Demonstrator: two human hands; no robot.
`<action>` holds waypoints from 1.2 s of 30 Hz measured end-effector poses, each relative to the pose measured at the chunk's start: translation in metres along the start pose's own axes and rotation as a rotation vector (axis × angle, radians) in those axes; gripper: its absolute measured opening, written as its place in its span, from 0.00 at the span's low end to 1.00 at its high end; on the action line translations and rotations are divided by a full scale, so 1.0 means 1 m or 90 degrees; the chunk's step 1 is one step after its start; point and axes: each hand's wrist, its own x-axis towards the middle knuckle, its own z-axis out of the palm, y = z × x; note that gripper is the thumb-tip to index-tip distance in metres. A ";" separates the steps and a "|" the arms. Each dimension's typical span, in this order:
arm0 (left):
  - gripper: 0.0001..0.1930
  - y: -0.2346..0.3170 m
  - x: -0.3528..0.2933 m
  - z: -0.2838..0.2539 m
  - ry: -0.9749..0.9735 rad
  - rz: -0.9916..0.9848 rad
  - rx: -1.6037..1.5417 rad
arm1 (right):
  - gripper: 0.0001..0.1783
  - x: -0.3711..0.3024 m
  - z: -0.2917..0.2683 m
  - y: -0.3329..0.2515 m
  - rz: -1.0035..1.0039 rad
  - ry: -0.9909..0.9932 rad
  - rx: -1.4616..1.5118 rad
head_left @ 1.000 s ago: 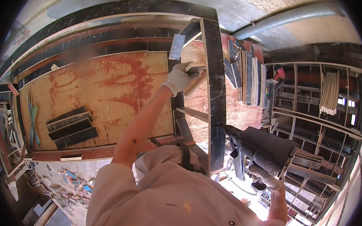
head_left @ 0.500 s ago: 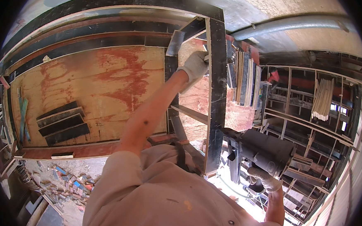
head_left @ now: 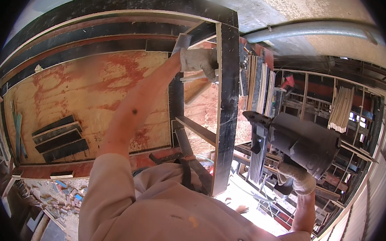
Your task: The person assembles a wooden frame by positioning thin wooden strips and using a pneumatic nail gun to fasten them together. They repeatedly pick up strips, align them on a workbench, and drive nails to secure the joints.
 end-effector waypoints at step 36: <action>0.31 -0.008 0.026 -0.017 -0.047 -0.040 -0.061 | 0.06 0.098 -0.009 -0.041 0.010 -0.101 -0.003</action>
